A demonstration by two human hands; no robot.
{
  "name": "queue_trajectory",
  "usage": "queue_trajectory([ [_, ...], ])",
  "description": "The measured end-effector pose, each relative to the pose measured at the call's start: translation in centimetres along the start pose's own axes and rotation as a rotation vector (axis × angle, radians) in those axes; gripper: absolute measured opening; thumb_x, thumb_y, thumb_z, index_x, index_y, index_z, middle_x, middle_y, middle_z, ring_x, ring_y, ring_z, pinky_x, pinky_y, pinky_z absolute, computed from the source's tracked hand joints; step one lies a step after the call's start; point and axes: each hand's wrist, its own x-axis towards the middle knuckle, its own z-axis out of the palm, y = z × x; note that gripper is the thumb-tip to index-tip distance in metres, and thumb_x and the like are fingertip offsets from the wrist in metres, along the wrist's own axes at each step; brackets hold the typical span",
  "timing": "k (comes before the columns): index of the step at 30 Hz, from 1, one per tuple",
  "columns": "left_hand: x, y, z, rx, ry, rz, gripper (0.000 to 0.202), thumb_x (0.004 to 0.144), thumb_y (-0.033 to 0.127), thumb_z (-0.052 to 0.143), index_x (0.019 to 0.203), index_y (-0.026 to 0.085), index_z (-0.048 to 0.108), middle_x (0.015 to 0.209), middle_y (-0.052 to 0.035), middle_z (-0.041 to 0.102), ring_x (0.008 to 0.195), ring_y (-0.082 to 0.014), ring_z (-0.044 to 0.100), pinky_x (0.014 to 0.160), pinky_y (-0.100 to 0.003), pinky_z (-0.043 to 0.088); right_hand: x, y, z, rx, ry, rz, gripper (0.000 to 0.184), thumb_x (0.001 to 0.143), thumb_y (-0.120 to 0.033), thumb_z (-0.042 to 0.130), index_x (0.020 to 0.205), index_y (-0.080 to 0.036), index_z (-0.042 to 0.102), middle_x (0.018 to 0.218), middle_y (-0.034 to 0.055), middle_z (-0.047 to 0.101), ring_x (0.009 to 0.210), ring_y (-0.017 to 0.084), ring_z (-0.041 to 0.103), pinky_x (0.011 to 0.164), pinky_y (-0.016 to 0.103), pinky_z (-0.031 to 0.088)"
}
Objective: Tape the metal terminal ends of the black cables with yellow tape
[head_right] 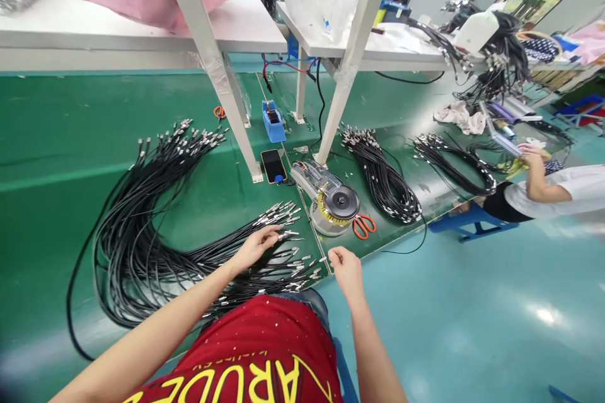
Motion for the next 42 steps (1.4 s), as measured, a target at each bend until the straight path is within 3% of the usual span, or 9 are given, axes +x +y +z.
queue_trajectory([
  [4,1.2,1.2,-0.3,-0.121,-0.057,0.004,0.038,0.087,0.045,0.058,0.112,0.019,0.072,0.106,-0.0067,0.074,0.1,-0.0237,0.065,0.093,-0.032,0.045,0.5,-1.0,-0.2,0.02,-0.001,-0.023,0.029,0.083,-0.039,0.053,0.083,-0.017,0.071,0.075,0.0066,0.074,0.065,0.022,0.069,0.063,0.03,0.048],
  [6,1.4,1.3,-0.5,-0.171,-0.069,-0.014,0.042,0.087,0.048,0.057,0.108,0.016,0.073,0.1,-0.0083,0.075,0.093,-0.0235,0.066,0.087,-0.032,0.048,0.6,-1.1,-0.5,0.052,0.016,-0.023,0.028,0.082,-0.04,0.055,0.083,-0.018,0.071,0.074,0.006,0.074,0.065,0.022,0.07,0.063,0.03,0.049],
  [10,0.2,-0.2,-1.3,-0.245,-0.105,-0.07,0.048,0.085,0.053,0.056,0.103,0.011,0.072,0.09,-0.0096,0.075,0.071,-0.0189,0.064,0.069,-0.029,0.05,0.8,-0.4,-1.8,0.148,0.099,0.015,0.026,0.077,-0.042,0.061,0.079,-0.018,0.071,0.072,0.0065,0.074,0.062,0.023,0.07,0.063,0.031,0.051],
  [15,-2.3,-2.3,-2.0,-0.252,-0.1,-0.137,0.047,0.078,0.055,0.061,0.088,0.011,0.073,0.076,-0.0079,0.073,0.067,-0.0194,0.062,0.069,-0.029,0.048,2.0,0.2,-3.9,0.211,0.199,0.021,0.035,0.076,-0.048,0.062,0.086,-0.015,0.07,0.076,0.0103,0.074,0.065,0.024,0.07,0.069,0.035,0.054],
  [21,-3.5,0.0,-3.9,-0.249,-0.082,-0.093,0.041,0.086,0.051,0.056,0.098,0.015,0.072,0.093,-0.0065,0.072,0.081,-0.0207,0.062,0.077,-0.029,0.047,4.4,-1.3,-6.3,0.208,0.389,-0.052,0.037,0.082,-0.045,0.055,0.096,-0.014,0.068,0.086,0.0118,0.074,0.072,0.023,0.071,0.072,0.035,0.055],
  [25,-4.0,1.0,-4.5,-0.229,-0.094,-0.079,0.04,0.084,0.052,0.059,0.089,0.016,0.076,0.081,-0.0055,0.071,0.081,-0.022,0.06,0.076,-0.028,0.046,6.7,-2.2,-7.7,0.092,0.468,-0.071,0.032,0.082,-0.036,0.051,0.101,-0.016,0.069,0.099,0.0116,0.073,0.088,0.025,0.069,0.084,0.038,0.051],
  [30,-4.1,0.3,-3.9,-0.392,-0.092,-0.103,0.047,0.079,0.05,0.068,0.111,0.016,0.07,0.079,-0.0037,0.069,0.062,-0.0141,0.052,0.064,-0.025,0.045,8.6,-2.2,-8.1,0.031,0.393,-0.016,0.025,0.079,-0.029,0.056,0.096,-0.021,0.072,0.105,0.0097,0.072,0.101,0.026,0.064,0.093,0.038,0.044],
  [35,-4.5,-0.3,-4.0,-0.576,-0.016,-0.144,0.042,0.075,0.049,0.073,0.099,0.015,0.073,0.075,-0.0044,0.067,0.069,-0.0153,0.055,0.064,-0.024,0.044,7.7,-0.8,-7.0,0.11,0.18,0.081,0.027,0.073,-0.042,0.065,0.062,-0.019,0.07,0.07,0.0085,0.073,0.077,0.027,0.067,0.071,0.035,0.047],
  [42,-4.7,1.1,-3.7,-0.445,-0.06,-0.169,0.041,0.079,0.051,0.069,0.096,0.015,0.073,0.072,-0.0031,0.066,0.066,-0.0146,0.052,0.063,-0.023,0.042,6.9,-0.1,-4.7,0.36,0.054,0.146,0.043,0.07,-0.056,0.066,0.079,-0.014,0.073,0.084,0.0136,0.076,0.074,0.023,0.068,0.054,0.025,0.042],
])
